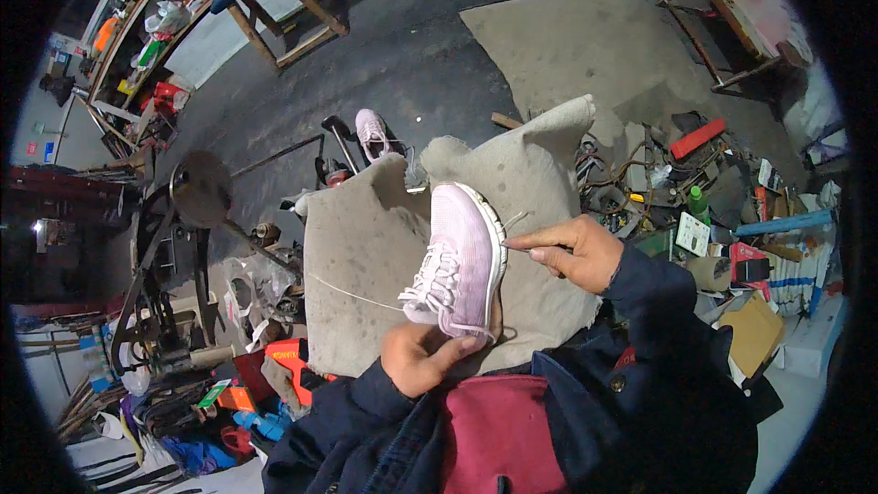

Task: The person stitches the sole of a pink sneaker using a curved awl and thread, repeatedly piercing the sole and pulling the thread through. After completing the stitching, the person uses a metal file to smooth the sole edge and then inserts a light blue insole into the shoe.

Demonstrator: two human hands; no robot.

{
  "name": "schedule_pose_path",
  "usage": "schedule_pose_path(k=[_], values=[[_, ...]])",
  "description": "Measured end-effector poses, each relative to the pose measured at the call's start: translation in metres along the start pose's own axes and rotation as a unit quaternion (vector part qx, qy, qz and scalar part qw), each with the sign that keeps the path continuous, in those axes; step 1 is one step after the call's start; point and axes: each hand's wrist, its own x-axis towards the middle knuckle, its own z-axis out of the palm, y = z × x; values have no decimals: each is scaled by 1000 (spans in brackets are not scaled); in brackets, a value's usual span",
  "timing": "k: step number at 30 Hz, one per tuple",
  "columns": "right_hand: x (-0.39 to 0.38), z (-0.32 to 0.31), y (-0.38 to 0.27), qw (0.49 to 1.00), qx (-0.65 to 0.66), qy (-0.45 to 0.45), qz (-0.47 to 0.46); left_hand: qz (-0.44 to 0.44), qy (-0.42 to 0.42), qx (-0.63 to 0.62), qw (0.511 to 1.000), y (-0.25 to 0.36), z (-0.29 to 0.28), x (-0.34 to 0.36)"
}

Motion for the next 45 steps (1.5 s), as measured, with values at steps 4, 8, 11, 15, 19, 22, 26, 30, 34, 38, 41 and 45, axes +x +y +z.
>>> schedule_pose_path(k=[4,8,11,15,19,22,26,30,34,38,41,45], values=[[-4,-1,2,998,42,-6,36,127,18,-296,946,-7,6,9],[0,-1,7,999,44,5,15,155,-17,-249,956,-10,15,29],[3,-2,5,998,57,-1,15,173,-64,-145,972,-14,13,53],[-1,-6,-4,995,90,-19,27,95,2,-306,947,-25,12,56],[-9,-8,-11,996,85,-30,18,103,-33,-311,944,-26,2,49],[-6,-8,-14,999,35,-14,-16,118,-76,-312,940,-16,-6,50],[-1,-9,-14,999,-8,-5,-38,129,-149,-313,929,-8,-9,52],[11,-20,-10,996,39,-60,57,145,-177,-263,937,-15,-12,58],[23,-26,-8,989,44,-88,109,264,-157,-130,943,-27,-13,67],[28,-27,-11,985,84,-87,122,349,-108,-86,927,-36,-9,76],[26,-24,-14,988,76,-59,119,333,-159,-106,923,-41,-7,82],[25,-16,-14,985,98,-31,139,368,-126,-117,914,-40,-1,87]])
